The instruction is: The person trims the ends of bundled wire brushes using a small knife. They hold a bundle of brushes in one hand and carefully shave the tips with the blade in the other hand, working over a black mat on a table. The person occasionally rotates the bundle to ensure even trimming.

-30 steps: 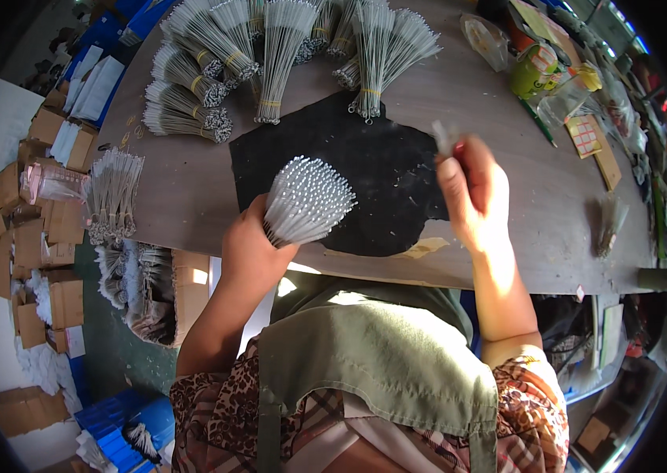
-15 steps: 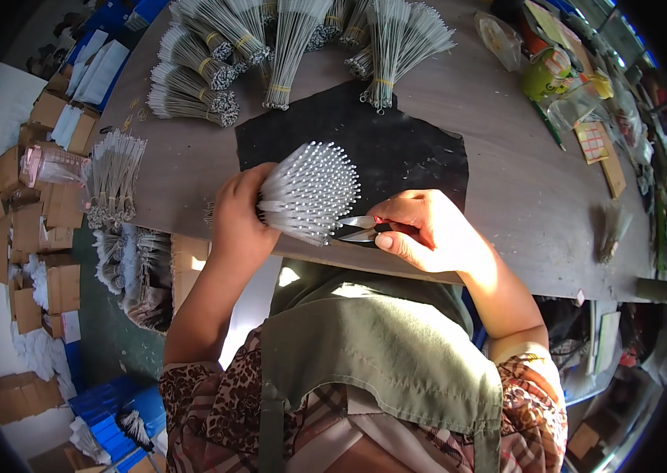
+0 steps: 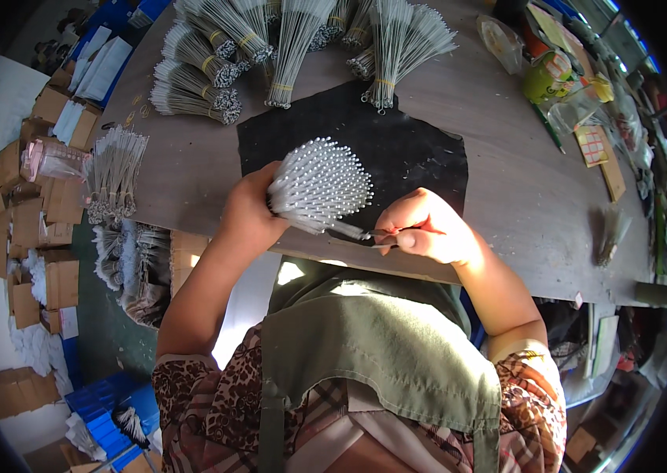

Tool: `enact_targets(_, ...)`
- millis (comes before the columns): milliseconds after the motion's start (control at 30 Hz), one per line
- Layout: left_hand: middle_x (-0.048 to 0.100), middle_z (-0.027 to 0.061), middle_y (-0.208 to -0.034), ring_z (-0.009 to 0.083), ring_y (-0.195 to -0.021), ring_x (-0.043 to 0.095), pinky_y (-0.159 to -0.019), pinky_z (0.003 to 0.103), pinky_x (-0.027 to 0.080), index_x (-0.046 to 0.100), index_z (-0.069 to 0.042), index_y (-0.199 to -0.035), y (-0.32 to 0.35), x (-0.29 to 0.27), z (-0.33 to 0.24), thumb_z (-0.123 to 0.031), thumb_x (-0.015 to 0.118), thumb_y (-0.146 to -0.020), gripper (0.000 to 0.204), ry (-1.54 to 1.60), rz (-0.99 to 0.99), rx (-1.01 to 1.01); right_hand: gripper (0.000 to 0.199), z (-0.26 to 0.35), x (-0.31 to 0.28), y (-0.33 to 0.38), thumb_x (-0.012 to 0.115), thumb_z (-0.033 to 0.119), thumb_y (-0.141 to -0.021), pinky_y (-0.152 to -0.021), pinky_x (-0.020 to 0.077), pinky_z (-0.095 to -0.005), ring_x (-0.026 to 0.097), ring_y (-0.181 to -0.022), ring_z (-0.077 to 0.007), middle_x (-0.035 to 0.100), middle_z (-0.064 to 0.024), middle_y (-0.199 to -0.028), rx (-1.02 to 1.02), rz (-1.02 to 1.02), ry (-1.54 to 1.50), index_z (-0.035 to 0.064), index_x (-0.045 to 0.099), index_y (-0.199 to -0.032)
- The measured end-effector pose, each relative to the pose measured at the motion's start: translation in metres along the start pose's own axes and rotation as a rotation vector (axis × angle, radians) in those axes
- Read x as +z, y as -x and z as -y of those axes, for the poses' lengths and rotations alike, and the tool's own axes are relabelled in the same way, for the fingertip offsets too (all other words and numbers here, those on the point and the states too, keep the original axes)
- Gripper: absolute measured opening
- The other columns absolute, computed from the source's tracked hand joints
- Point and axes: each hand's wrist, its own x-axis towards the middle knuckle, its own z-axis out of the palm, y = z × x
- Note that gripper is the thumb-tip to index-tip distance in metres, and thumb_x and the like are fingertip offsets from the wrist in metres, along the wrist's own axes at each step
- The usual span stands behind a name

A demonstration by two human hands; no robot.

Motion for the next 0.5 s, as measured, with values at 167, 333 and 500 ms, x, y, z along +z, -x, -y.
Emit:
enact_targets(167, 0.062, 0.0157, -0.082, 0.0347, -0.080, 0.060, -0.070, 0.039, 0.048, 0.058, -0.003, -0.098, -0.004, -0.004, -0.006, -0.005, 0.069, -0.065, 0.035, -0.145, -0.072, -0.012, 0.059, -0.006, -0.009, 0.015, 0.051, 0.052, -0.086, -0.039, 0.0240, -0.0242, 0.029, -0.041, -0.0066, 0.044, -0.0028, -0.050, 0.034, 0.053, -0.657, -0.0026, 0.056, -0.064)
enact_targets(333, 0.062, 0.0141, -0.089, 0.0353, -0.087, 0.057, -0.078, 0.042, 0.045, 0.058, -0.005, -0.103, -0.003, -0.012, -0.003, -0.002, 0.069, -0.062, 0.042, -0.474, -0.223, 0.041, 0.049, 0.008, -0.029, 0.024, 0.045, 0.047, -0.093, -0.039, 0.0203, -0.0190, 0.023, -0.042, -0.0025, 0.033, 0.0055, -0.054, 0.256, -0.193, -0.695, -0.0001, 0.055, -0.082)
enact_targets(500, 0.059, 0.0125, -0.099, 0.0335, -0.097, 0.052, -0.086, 0.042, 0.039, 0.056, -0.006, -0.108, -0.004, -0.025, -0.004, 0.003, 0.067, -0.056, 0.055, -0.681, -0.261, 0.168, 0.033, 0.026, -0.032, 0.036, 0.053, 0.031, -0.092, -0.045, 0.0329, -0.0250, 0.039, -0.050, -0.0089, 0.046, 0.0032, -0.062, 0.252, -0.366, 0.241, -0.0016, 0.059, -0.094)
